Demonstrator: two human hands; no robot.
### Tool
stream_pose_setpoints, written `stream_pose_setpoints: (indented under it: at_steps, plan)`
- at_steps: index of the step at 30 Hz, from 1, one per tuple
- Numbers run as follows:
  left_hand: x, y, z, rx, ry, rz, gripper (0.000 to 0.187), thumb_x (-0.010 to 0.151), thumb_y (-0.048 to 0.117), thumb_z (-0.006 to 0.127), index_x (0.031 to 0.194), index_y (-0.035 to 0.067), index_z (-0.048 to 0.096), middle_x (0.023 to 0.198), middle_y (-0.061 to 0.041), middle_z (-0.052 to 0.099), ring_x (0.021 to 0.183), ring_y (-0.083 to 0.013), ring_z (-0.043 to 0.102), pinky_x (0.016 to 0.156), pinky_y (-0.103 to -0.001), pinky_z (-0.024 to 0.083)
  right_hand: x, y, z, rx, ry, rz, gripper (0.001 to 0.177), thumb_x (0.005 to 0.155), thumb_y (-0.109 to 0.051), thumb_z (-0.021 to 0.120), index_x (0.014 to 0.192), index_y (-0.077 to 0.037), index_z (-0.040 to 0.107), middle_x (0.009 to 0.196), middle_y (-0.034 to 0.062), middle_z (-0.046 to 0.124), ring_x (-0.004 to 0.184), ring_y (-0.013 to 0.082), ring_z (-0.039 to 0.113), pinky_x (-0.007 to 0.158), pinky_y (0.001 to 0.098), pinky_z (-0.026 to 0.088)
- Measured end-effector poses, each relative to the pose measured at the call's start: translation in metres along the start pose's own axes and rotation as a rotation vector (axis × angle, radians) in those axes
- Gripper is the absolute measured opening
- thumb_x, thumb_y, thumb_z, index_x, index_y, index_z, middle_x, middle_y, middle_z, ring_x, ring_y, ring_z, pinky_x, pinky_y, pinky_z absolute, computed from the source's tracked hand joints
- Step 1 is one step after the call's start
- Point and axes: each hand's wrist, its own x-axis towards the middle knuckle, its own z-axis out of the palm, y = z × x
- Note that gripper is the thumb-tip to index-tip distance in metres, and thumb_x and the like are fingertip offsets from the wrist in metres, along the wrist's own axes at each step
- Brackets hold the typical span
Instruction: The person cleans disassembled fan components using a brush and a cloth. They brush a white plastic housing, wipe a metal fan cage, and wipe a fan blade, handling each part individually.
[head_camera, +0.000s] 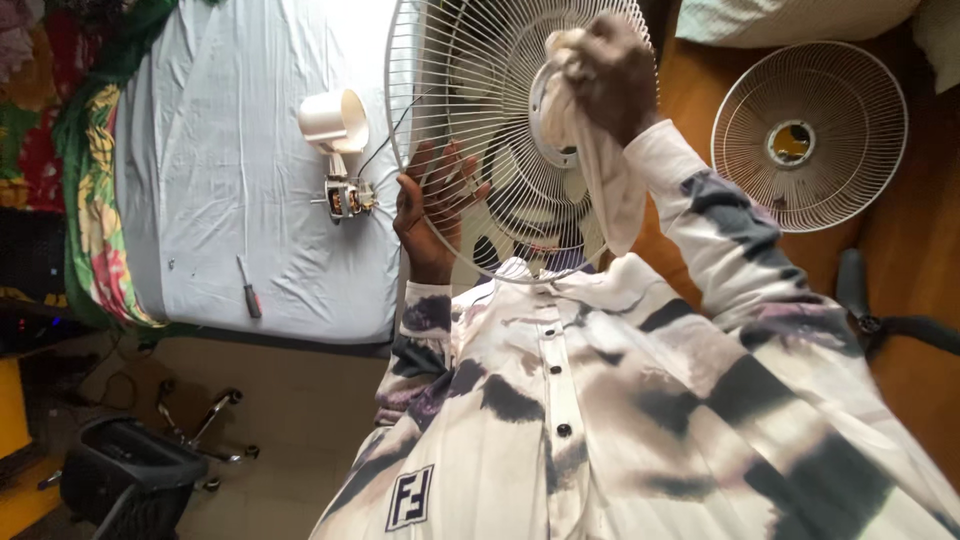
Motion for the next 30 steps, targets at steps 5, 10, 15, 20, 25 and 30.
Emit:
stream_pose_setpoints:
  at_steps: [5, 10, 15, 20, 25, 30]
  plan:
    - [0.003, -0.006, -0.003, -0.04, -0.018, 0.061, 0.056, 0.112, 0.042, 0.04, 0.156, 0.006, 0.042, 0.15, -0.021, 0.056, 0.135, -0.0417, 0.059, 0.105, -0.065, 0.055, -0.013, 0.035, 0.007, -0.063, -0.296, 0.473, 0.03, 0.105, -0.032, 0.071, 0.091, -0.006, 0.073, 0.083, 0.015, 0.069, 0.071, 0.0257, 0.067, 0.06, 0.0412, 0.055]
    - [0.005, -0.002, -0.019, -0.057, 0.023, 0.135, 0.058, 0.114, 0.043, 0.045, 0.157, 0.005, 0.042, 0.149, -0.021, 0.058, 0.133, -0.0401, 0.061, 0.105, -0.062, 0.056, -0.066, -0.031, 0.008, 0.258, -0.17, 0.544, 0.019, 0.1, -0.02, 0.065, 0.097, -0.002, 0.07, 0.082, 0.019, 0.069, 0.07, 0.0327, 0.07, 0.066, 0.0445, 0.056]
    - [0.02, -0.001, -0.031, -0.189, 0.127, 0.159, 0.058, 0.108, 0.042, 0.05, 0.156, 0.01, 0.041, 0.15, -0.017, 0.055, 0.136, -0.0372, 0.058, 0.104, -0.061, 0.057, -0.084, -0.077, -0.022, 0.501, -0.186, 0.361, 0.017, 0.095, -0.018, 0.07, 0.101, -0.002, 0.067, 0.086, 0.0168, 0.067, 0.072, 0.0308, 0.069, 0.063, 0.0428, 0.055]
    - [0.023, 0.005, -0.037, -0.094, 0.169, 0.26, 0.059, 0.106, 0.042, 0.054, 0.155, 0.011, 0.043, 0.151, -0.017, 0.055, 0.138, -0.0388, 0.056, 0.104, -0.062, 0.057, -0.116, -0.014, -0.035, 0.319, -0.121, 0.121, 0.029, 0.089, -0.017, 0.078, 0.112, -0.002, 0.069, 0.101, 0.0173, 0.07, 0.084, 0.0325, 0.07, 0.07, 0.0404, 0.058]
    - [0.026, 0.016, -0.042, -0.052, 0.229, 0.3, 0.059, 0.106, 0.041, 0.058, 0.156, 0.012, 0.045, 0.15, -0.016, 0.058, 0.135, -0.0375, 0.058, 0.103, -0.06, 0.058, -0.092, 0.094, -0.035, 0.215, -0.094, 0.355, 0.029, 0.092, -0.016, 0.075, 0.118, -0.004, 0.069, 0.106, 0.0153, 0.072, 0.09, 0.0294, 0.072, 0.077, 0.0393, 0.059]
    - [0.021, 0.012, -0.035, 0.005, 0.223, 0.237, 0.058, 0.104, 0.04, 0.059, 0.151, 0.009, 0.046, 0.146, -0.018, 0.059, 0.132, -0.0378, 0.062, 0.101, -0.061, 0.059, -0.064, 0.128, -0.049, 0.309, 0.066, 0.456, 0.03, 0.095, -0.014, 0.071, 0.124, -0.006, 0.07, 0.111, 0.0132, 0.074, 0.095, 0.0263, 0.074, 0.084, 0.0382, 0.06]
